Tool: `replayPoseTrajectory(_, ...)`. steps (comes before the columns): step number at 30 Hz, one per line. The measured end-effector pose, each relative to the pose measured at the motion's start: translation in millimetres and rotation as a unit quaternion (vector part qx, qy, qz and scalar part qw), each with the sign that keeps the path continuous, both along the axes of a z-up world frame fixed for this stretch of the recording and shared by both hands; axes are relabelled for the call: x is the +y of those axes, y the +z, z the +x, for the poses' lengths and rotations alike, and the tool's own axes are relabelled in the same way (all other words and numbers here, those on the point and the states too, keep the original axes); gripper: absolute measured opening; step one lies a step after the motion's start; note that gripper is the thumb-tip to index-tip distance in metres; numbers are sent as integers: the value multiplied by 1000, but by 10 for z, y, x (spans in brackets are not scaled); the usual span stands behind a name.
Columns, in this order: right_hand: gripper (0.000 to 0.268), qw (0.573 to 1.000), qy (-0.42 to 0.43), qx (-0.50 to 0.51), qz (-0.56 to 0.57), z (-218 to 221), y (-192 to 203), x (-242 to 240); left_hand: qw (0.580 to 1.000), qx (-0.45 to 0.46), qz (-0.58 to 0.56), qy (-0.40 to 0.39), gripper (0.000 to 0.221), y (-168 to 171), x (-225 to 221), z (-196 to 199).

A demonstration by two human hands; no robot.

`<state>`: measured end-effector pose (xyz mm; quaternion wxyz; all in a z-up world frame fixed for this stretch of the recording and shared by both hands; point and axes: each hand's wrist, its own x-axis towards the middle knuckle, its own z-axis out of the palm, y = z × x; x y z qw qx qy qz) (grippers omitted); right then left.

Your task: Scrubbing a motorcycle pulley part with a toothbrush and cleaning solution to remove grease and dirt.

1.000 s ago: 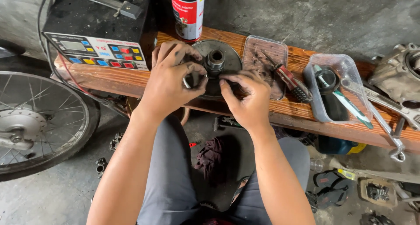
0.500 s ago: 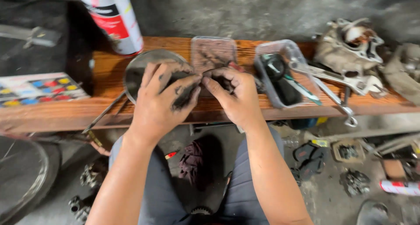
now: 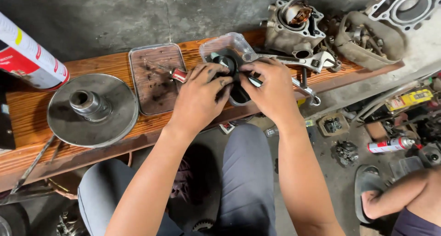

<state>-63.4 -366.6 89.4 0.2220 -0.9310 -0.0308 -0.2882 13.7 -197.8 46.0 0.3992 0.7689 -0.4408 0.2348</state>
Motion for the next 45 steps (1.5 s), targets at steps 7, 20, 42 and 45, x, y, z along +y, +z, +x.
replayPoseTrajectory(7, 13, 1000, -6, 16, -8, 47, -142, -108, 999, 27, -34, -31, 16, -95, 90, 5)
replayPoseTrajectory(20, 18, 989, 79, -98, 80, -69, 116, 718, 955, -32, -47, 290, 55, 133, 1640, -289)
replayPoseTrajectory(42, 23, 894, 224, -14, 389, 703, -565, 1969, 955, 81, -152, 240, 38, -217, 2118, 44)
replayPoseTrajectory(45, 20, 883, 247, -47, 395, 696, -543, 1986, 941, 101, -219, 236, 41, -318, 2193, 65)
